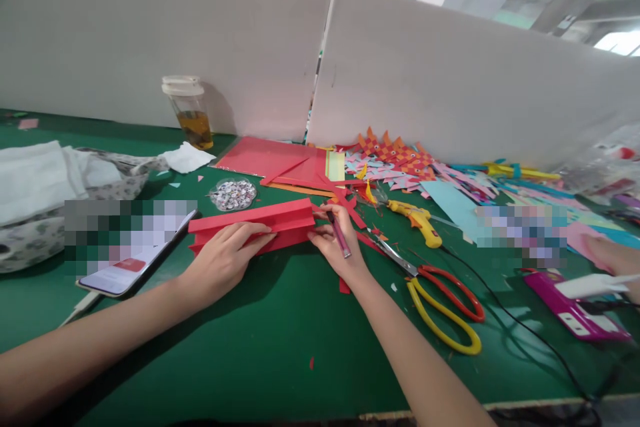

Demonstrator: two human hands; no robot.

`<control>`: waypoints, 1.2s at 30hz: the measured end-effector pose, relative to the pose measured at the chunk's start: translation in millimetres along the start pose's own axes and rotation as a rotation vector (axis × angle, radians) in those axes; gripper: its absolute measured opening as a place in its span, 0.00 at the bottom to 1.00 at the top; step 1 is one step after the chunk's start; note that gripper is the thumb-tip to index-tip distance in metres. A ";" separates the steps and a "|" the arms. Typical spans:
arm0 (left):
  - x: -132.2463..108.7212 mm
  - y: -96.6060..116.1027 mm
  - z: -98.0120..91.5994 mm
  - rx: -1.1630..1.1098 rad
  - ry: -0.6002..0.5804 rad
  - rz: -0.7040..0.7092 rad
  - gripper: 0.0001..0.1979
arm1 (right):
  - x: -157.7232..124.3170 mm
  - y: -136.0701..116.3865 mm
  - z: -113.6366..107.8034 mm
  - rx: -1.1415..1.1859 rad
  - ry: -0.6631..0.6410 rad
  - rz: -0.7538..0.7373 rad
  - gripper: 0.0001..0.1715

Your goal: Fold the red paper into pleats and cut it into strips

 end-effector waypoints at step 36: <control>0.4 0.1 3.3 0.186 -0.210 0.001 0.22 | 6.6 -10.0 -13.8 0.149 0.080 0.120 0.14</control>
Point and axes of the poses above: each hand's wrist, its own x-axis towards the middle knuckle, its own z-axis out of the palm, y = z × x, the point moved 2 cm from there along x, towards the middle knuckle, and after that the axes turned 15 degrees about x, right-handed, at the moved point
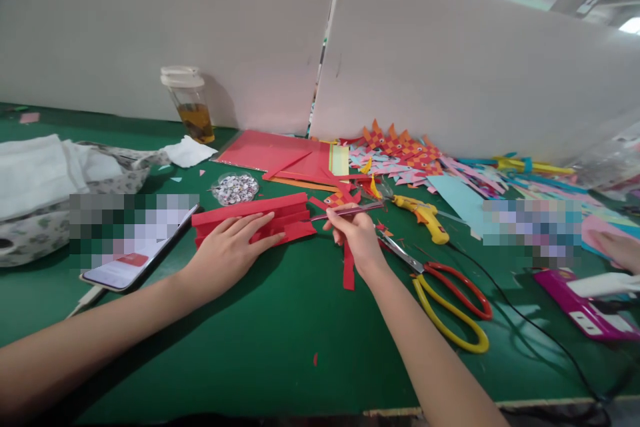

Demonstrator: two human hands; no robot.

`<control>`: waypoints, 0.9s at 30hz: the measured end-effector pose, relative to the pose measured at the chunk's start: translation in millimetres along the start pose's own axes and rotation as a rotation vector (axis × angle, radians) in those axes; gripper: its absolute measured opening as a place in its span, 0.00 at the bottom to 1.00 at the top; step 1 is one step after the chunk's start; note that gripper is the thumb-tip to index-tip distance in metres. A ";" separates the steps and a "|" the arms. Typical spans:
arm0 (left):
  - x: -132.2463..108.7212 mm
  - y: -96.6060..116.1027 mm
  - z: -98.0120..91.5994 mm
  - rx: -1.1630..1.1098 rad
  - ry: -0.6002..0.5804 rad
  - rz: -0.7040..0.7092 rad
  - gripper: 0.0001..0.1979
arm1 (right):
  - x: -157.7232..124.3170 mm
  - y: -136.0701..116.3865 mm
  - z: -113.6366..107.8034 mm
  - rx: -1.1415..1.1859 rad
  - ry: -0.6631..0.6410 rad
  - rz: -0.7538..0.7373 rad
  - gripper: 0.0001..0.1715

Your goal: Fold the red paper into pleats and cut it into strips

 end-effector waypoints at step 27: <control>3.0 1.1 5.1 -0.131 0.033 -0.056 0.13 | 1.7 7.7 -4.9 -0.093 0.070 0.026 0.17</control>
Point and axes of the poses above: each hand's wrist, its own x-axis towards the middle knuckle, its own z-axis out of the palm, y = z × x, the point moved 2 cm from there along x, towards the middle knuckle, and after that the axes turned 15 degrees about x, right-handed, at the moved point
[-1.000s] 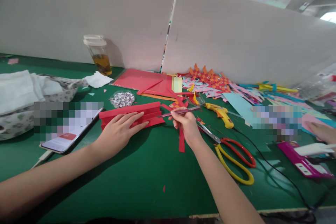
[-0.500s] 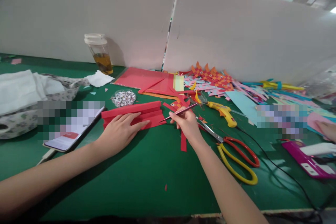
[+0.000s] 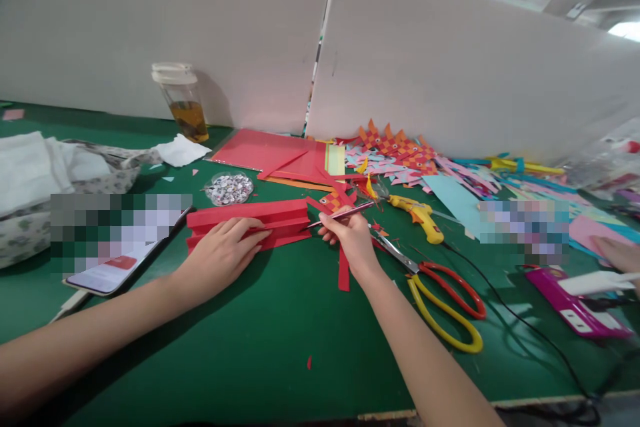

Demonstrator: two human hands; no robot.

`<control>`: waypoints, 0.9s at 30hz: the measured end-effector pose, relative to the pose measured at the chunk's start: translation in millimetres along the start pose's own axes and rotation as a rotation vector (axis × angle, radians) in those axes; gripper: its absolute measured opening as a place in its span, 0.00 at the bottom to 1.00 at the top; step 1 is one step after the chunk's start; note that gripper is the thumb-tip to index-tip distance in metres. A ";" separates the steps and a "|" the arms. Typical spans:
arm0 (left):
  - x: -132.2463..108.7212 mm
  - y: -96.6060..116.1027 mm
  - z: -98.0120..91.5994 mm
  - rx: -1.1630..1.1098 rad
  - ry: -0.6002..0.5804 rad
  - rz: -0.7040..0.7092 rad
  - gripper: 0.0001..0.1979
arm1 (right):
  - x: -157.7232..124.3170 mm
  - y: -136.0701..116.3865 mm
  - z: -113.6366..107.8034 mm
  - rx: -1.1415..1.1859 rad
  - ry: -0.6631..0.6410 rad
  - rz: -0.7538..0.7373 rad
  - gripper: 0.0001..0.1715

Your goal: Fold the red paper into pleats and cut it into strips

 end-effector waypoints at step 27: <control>-1.0 -3.2 -3.1 -0.042 -0.038 0.004 0.16 | 8.9 6.0 -4.9 -0.001 0.019 0.009 0.16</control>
Point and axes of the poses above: each hand's wrist, its own x-axis towards the middle knuckle, its own z-axis out of the palm, y = z × x, the point moved 2 cm from there along x, towards the middle knuckle, and after that the axes turned 15 degrees about x, right-handed, at the moved point
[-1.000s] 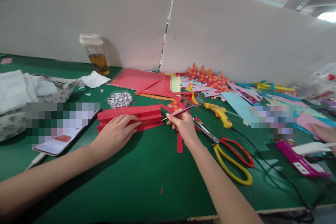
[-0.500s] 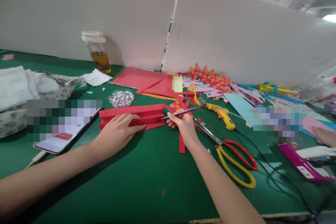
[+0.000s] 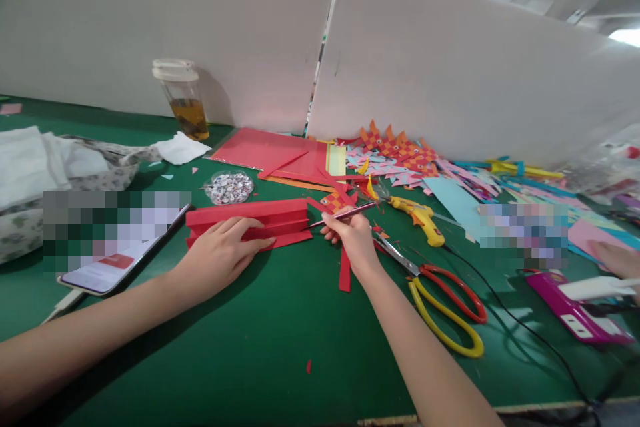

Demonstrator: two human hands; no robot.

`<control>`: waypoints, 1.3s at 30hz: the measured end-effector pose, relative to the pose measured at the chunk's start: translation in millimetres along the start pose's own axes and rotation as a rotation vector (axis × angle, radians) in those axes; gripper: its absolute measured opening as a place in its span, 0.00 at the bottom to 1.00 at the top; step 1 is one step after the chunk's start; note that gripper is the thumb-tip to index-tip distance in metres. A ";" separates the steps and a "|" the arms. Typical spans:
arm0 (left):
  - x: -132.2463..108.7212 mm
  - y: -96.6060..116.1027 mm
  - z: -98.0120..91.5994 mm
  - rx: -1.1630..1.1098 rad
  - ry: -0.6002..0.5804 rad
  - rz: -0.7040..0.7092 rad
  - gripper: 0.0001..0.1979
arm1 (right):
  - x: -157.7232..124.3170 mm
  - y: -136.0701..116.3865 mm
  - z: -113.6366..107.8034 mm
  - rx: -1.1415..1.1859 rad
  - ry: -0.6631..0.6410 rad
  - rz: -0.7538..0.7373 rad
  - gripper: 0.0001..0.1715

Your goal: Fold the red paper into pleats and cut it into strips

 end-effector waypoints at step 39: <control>-0.9 -0.5 0.5 -0.002 0.003 0.002 0.15 | 7.6 -11.1 -13.9 -0.018 0.060 -0.073 0.18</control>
Point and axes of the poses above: each hand's wrist, its own x-axis towards the middle knuckle, its own z-axis out of the palm, y = z × x, the point moved 2 cm from there along x, towards the middle knuckle, and after that the axes turned 15 degrees about x, right-handed, at the moved point
